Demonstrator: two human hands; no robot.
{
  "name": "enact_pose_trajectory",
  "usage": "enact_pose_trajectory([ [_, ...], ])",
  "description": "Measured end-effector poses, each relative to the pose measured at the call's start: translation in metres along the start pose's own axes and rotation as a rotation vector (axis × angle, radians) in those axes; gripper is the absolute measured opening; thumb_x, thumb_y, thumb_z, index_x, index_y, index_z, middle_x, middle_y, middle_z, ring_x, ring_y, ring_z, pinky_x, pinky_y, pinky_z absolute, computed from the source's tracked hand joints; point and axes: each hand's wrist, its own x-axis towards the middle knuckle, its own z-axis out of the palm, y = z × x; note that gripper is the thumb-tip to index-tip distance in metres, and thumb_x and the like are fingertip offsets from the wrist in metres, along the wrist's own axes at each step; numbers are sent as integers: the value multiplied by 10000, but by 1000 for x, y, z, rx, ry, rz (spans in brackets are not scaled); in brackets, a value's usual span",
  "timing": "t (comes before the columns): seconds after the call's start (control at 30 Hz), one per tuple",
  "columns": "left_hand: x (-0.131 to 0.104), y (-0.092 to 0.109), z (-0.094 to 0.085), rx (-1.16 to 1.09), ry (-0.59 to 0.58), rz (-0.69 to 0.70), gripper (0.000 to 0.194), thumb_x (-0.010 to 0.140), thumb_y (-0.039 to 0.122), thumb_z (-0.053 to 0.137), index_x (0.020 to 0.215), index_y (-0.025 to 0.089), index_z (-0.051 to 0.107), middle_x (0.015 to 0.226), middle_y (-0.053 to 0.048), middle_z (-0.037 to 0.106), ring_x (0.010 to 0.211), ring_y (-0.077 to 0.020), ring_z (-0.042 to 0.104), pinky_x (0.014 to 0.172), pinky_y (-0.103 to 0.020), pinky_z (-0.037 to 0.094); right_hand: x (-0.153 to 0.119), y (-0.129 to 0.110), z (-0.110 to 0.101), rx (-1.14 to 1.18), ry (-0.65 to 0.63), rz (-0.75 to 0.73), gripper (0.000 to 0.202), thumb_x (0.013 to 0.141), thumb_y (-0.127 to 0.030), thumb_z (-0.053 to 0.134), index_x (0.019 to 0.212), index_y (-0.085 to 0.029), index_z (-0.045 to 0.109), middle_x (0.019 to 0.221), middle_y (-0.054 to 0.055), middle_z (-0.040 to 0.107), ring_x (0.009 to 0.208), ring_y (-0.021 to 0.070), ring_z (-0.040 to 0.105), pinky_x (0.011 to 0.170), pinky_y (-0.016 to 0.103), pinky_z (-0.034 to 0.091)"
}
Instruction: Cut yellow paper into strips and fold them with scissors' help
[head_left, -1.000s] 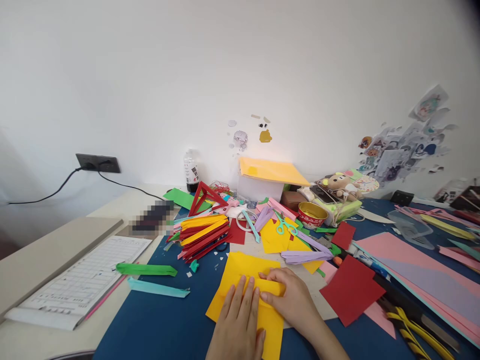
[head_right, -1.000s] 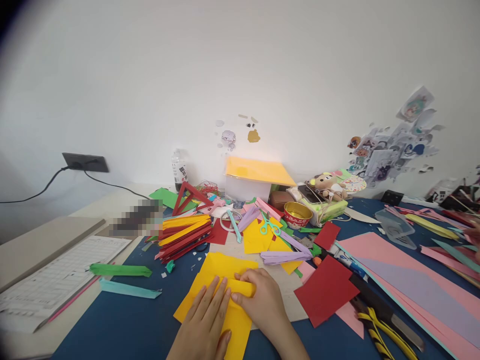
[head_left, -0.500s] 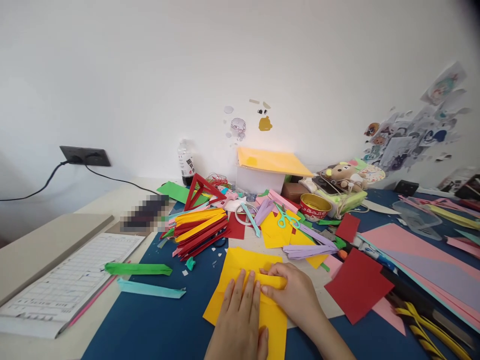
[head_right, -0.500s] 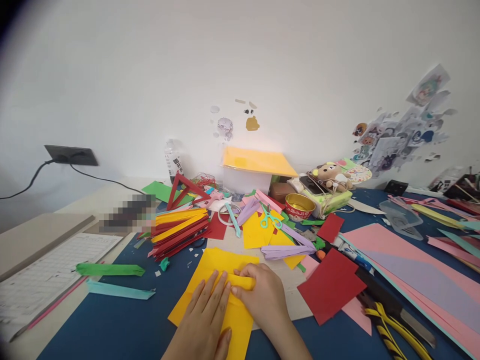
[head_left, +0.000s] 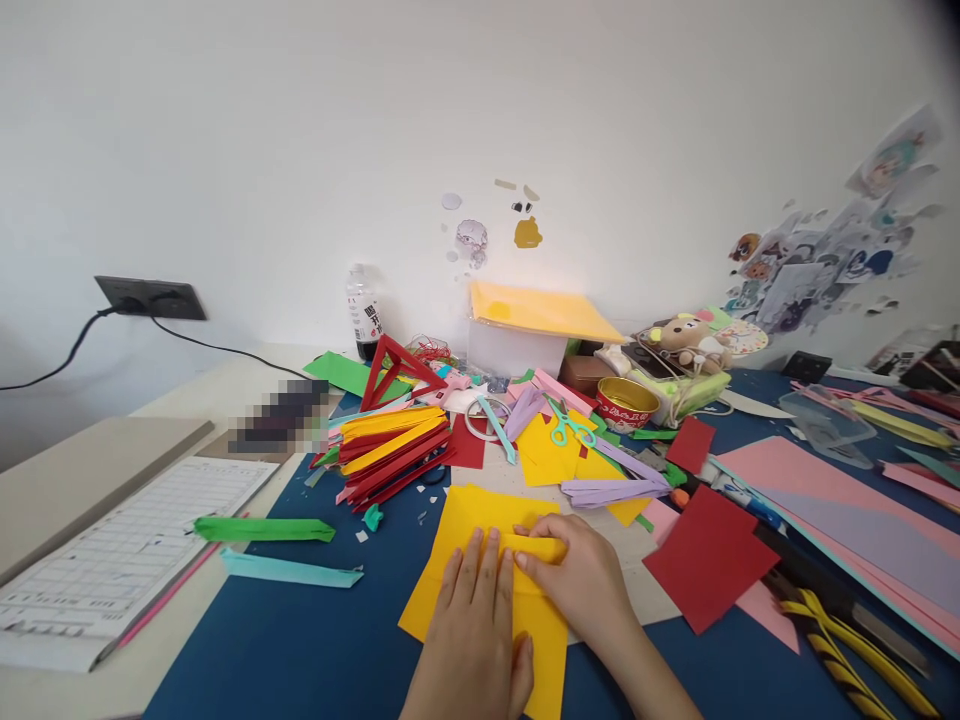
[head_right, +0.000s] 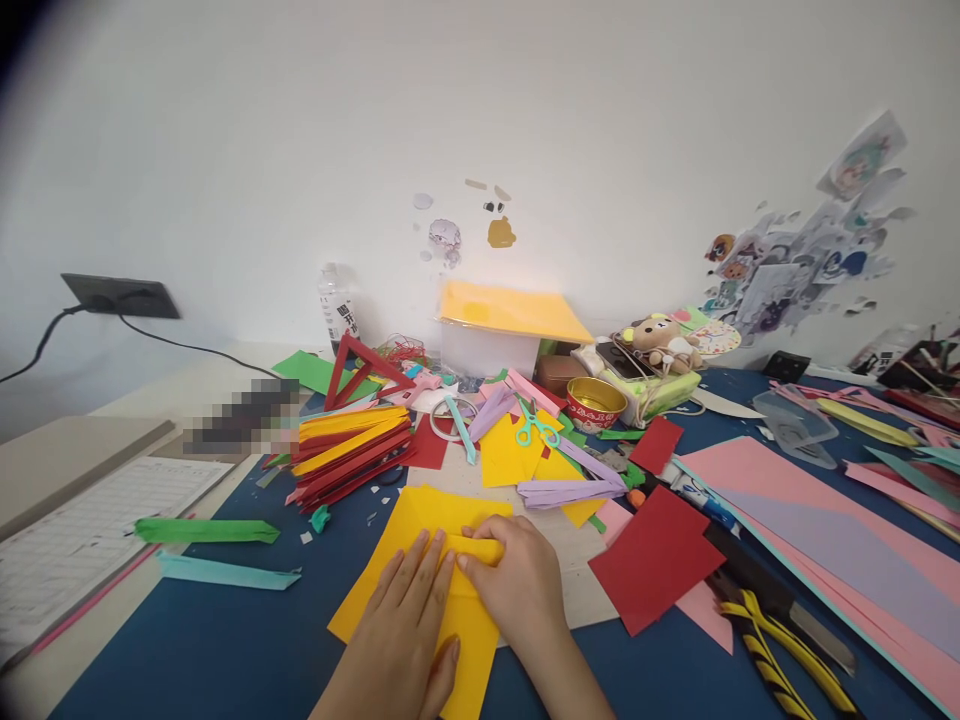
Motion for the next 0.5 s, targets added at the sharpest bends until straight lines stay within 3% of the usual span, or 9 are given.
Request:
enact_pose_trajectory([
  [0.23,6,2,-6,-8,5,-49,479,806,419,350,1120,125,561,1195,-118,575,1112,-281,504,906,-386,379,-2,-6,-2,-17,10,12,59,665,-240,590,722,-237,602,900,10,684,870,218,608,771,355,452],
  [0.5,7,4,-6,40,58,-49,457,795,402,371,1084,116,581,1156,-126,600,1079,-285,532,881,-392,387,-5,-4,2,-12,54,61,181,650,-234,573,830,-225,555,1095,31,616,1022,234,541,857,389,425],
])
